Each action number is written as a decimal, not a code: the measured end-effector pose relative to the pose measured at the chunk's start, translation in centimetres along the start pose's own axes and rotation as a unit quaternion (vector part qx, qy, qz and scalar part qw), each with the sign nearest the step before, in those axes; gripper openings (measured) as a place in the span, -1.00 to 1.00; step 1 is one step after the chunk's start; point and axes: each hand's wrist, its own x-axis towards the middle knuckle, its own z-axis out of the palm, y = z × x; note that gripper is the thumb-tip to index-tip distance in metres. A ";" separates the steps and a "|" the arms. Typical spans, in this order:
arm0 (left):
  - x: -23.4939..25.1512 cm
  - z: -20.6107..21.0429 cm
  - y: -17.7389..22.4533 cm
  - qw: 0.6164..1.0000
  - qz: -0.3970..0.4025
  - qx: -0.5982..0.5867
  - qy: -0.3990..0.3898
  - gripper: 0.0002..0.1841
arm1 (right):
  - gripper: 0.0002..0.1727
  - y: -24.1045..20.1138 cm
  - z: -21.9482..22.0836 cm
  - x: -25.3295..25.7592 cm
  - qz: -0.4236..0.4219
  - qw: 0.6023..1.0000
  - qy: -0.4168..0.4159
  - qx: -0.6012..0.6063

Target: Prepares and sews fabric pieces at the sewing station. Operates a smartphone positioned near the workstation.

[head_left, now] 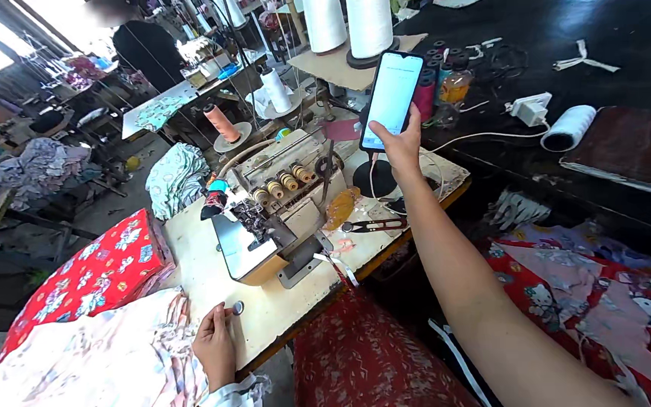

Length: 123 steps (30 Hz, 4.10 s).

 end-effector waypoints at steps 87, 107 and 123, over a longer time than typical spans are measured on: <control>-0.5 -0.2 0.7 1.000 -0.002 -0.027 0.000 -0.74 | -0.65 5.6 -2.1 -2.4 0.044 0.910 -0.196 -0.362; -0.9 -0.2 0.7 0.997 0.019 -0.070 0.011 -0.76 | -0.61 5.9 -1.2 -1.7 0.034 0.908 -0.182 -0.377; -3.3 -10.8 1.8 0.993 0.053 0.048 0.096 -0.69 | -0.79 -15.3 4.2 -25.5 -0.072 0.765 -0.640 -0.016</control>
